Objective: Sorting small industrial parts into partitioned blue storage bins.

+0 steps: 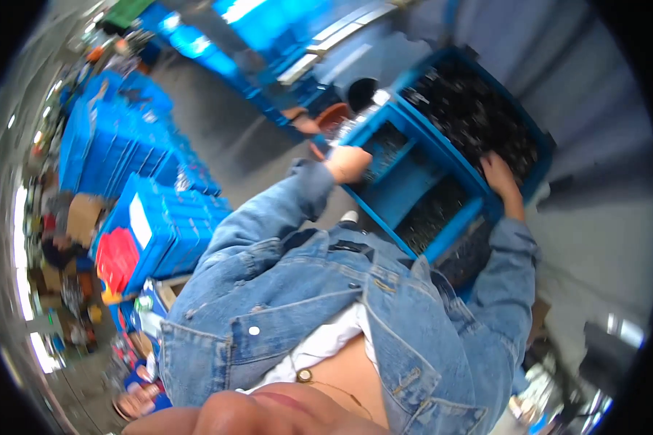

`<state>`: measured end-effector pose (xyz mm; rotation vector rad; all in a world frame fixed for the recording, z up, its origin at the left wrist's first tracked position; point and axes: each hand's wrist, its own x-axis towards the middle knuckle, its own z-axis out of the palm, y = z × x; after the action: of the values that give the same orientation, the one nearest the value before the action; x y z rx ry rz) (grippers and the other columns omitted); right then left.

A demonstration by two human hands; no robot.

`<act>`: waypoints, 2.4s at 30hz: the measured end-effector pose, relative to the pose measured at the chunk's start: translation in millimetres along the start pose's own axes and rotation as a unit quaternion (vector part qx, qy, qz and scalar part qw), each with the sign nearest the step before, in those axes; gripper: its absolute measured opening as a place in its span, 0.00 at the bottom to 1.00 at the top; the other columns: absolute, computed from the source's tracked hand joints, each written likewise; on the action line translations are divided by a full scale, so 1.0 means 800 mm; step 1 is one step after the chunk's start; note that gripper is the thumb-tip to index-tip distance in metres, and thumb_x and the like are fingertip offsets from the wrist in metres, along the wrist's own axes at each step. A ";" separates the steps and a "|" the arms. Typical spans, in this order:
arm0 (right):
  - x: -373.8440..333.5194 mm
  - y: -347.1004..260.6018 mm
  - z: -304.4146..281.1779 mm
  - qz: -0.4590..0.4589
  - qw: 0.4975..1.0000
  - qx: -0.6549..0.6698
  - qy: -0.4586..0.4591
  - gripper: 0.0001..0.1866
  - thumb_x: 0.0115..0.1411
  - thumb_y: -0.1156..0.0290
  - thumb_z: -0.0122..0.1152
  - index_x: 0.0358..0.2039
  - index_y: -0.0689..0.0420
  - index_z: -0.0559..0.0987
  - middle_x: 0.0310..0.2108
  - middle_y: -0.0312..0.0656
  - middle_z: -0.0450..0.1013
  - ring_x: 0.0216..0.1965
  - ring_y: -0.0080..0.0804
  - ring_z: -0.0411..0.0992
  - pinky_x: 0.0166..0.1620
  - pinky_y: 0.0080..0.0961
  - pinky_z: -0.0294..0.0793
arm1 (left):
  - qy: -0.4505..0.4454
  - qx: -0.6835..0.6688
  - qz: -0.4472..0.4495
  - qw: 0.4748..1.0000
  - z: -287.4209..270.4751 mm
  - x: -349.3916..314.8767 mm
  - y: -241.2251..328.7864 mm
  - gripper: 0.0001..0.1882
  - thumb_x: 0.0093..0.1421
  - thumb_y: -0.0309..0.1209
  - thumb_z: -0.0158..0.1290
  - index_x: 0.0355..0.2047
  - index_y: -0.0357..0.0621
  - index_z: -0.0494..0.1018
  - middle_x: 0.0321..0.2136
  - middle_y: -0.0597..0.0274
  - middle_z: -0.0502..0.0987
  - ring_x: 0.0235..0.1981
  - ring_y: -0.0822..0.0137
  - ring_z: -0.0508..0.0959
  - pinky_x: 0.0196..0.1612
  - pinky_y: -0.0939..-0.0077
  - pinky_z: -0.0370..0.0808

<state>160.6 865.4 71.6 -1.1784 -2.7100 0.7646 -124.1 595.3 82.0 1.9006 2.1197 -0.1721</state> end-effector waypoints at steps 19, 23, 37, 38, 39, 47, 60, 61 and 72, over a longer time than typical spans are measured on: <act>-0.153 -0.083 0.019 0.121 0.488 0.863 -0.045 0.20 0.62 0.64 0.43 0.45 0.68 0.70 0.43 0.51 0.71 0.47 0.40 0.70 0.49 0.32 0.70 | -0.070 -0.806 -0.066 0.585 -0.032 0.032 0.037 0.07 0.60 0.33 0.47 0.26 0.45 0.69 0.21 0.69 0.70 0.20 0.78 0.67 0.22 0.86 0.63; -0.134 -0.026 0.042 -0.117 0.345 0.898 -0.246 0.17 0.59 0.63 0.49 0.40 0.64 0.73 0.34 0.44 0.75 0.38 0.40 0.73 0.42 0.31 0.72 | -0.160 -0.731 0.039 0.663 -0.021 0.084 0.034 0.09 0.60 0.33 0.46 0.26 0.43 0.70 0.22 0.66 0.72 0.23 0.73 0.72 0.25 0.81 0.68; -0.008 -0.025 -0.013 0.049 0.990 -0.115 0.066 0.09 0.53 0.66 0.54 0.32 0.55 0.76 0.31 0.47 0.74 0.33 0.45 0.72 0.33 0.37 0.72 | 0.102 0.167 0.131 0.972 0.030 0.145 0.099 0.04 0.46 0.31 0.54 0.23 0.47 0.76 0.28 0.57 0.77 0.32 0.59 0.78 0.31 0.69 0.77; -0.009 -0.026 -0.016 0.053 0.992 -0.082 0.075 0.09 0.53 0.67 0.53 0.32 0.56 0.75 0.30 0.47 0.74 0.33 0.45 0.72 0.33 0.37 0.72 | 0.100 0.167 0.128 0.972 0.019 0.136 0.098 0.04 0.46 0.31 0.54 0.23 0.47 0.76 0.28 0.57 0.77 0.32 0.59 0.78 0.31 0.69 0.77; -0.011 -0.027 -0.019 0.057 0.994 -0.050 0.084 0.08 0.54 0.68 0.52 0.32 0.56 0.75 0.30 0.47 0.74 0.33 0.44 0.72 0.32 0.37 0.71 | 0.079 0.121 0.124 0.982 0.007 0.127 0.098 0.05 0.46 0.31 0.54 0.24 0.46 0.76 0.28 0.57 0.77 0.32 0.60 0.78 0.31 0.69 0.76; -0.087 -0.089 -0.003 0.116 0.537 0.823 -0.147 0.11 0.57 0.68 0.44 0.34 0.59 0.73 0.29 0.44 0.73 0.32 0.36 0.72 0.34 0.34 0.72 | -0.049 -0.260 0.207 0.942 -0.110 0.057 0.070 0.10 0.46 0.31 0.55 0.28 0.37 0.74 0.25 0.55 0.75 0.26 0.59 0.76 0.31 0.70 0.74; -0.138 -0.174 0.129 0.201 0.383 0.902 0.016 0.14 0.62 0.65 0.41 0.35 0.62 0.72 0.39 0.46 0.71 0.44 0.39 0.68 0.50 0.35 0.66 | 0.023 -0.185 0.364 0.912 -0.090 0.021 0.122 0.12 0.45 0.25 0.56 0.33 0.38 0.73 0.32 0.54 0.73 0.34 0.53 0.74 0.35 0.67 0.73; -0.141 -0.171 0.132 0.204 0.384 0.900 0.018 0.14 0.62 0.65 0.41 0.35 0.62 0.72 0.39 0.46 0.71 0.44 0.39 0.68 0.50 0.35 0.66 | 0.048 -0.220 0.342 0.912 -0.094 0.010 0.113 0.12 0.46 0.25 0.56 0.33 0.39 0.73 0.31 0.55 0.73 0.33 0.53 0.75 0.34 0.67 0.73; -0.073 -0.232 0.114 0.291 0.380 0.877 -0.030 0.17 0.63 0.63 0.42 0.41 0.65 0.70 0.43 0.50 0.68 0.47 0.41 0.66 0.55 0.38 0.62 | 0.200 -0.436 0.041 0.876 -0.005 -0.139 -0.047 0.10 0.49 0.21 0.54 0.34 0.42 0.73 0.24 0.59 0.72 0.25 0.63 0.75 0.28 0.77 0.71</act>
<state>53.5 679.7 87.6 -0.9717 -0.0188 2.4378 -151.7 485.6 114.5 1.5013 1.8126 1.0955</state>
